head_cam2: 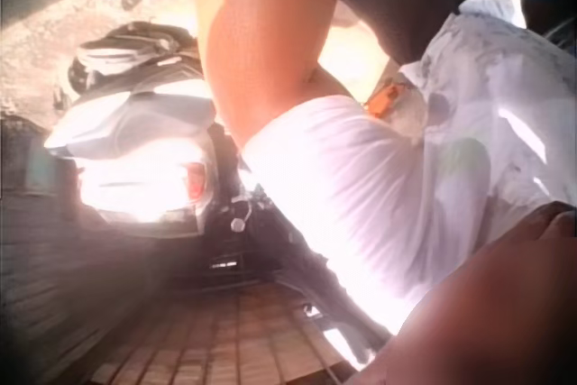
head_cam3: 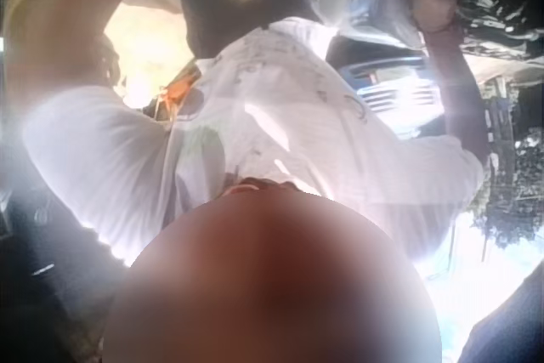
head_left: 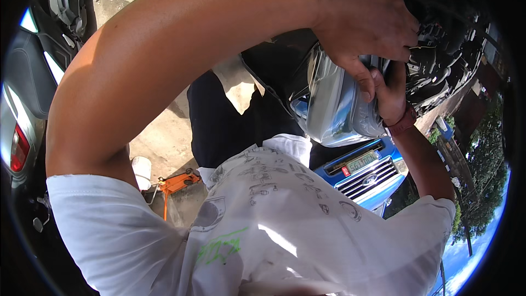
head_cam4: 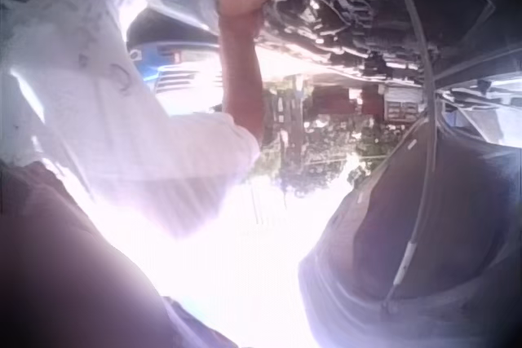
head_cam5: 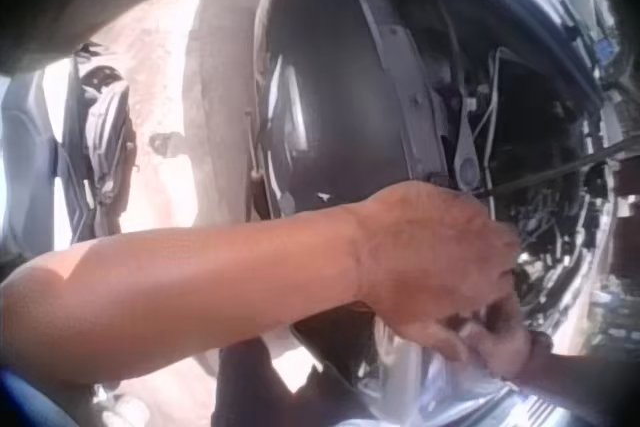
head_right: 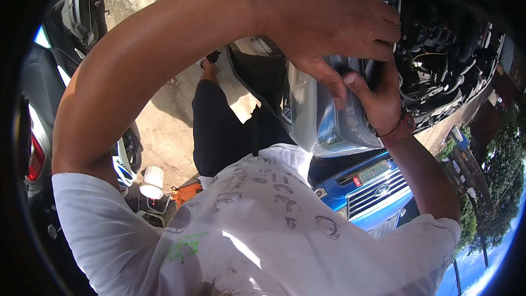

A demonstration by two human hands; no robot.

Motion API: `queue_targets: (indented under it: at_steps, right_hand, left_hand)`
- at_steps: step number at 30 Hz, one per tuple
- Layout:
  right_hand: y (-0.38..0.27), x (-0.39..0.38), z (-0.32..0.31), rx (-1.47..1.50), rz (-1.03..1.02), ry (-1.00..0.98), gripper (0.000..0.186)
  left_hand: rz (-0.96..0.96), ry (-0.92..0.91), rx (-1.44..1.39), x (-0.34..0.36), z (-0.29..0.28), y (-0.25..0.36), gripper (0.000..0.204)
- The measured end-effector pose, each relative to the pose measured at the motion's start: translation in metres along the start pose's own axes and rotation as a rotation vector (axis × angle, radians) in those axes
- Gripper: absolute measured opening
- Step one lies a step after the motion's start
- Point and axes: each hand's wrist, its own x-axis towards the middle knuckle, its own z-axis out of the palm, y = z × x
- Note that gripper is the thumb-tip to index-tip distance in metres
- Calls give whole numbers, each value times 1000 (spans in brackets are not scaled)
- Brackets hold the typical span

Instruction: The person uses a cordless impact wrench to remove fasteners from the front bumper of a black car, then aligns and presses the bumper into place by hand, checking the fit along the edges.

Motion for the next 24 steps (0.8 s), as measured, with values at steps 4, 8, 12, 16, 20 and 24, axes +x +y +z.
queue_targets:
  at_steps: [4,8,12,16,20,24]
  right_hand:
    - [0,-2,-17,34,38,29,81]
    - [3,-1,-17,-1,48,31,82]
    - [4,-4,-17,60,76,33,89]
    - [0,-1,-16,-33,-11,31,96]
    - [-3,9,-19,-56,-51,-5,98]
    - [-3,7,-20,-3,-29,-11,100]
  left_hand:
    - [-65,-96,69,17,-9,8,81]
    - [-177,16,180,11,10,37,87]
    - [-124,192,239,3,28,45,93]
    - [-54,147,186,4,33,43,106]
    - [-34,133,207,5,33,35,111]
    - [-25,110,227,7,28,33,107]
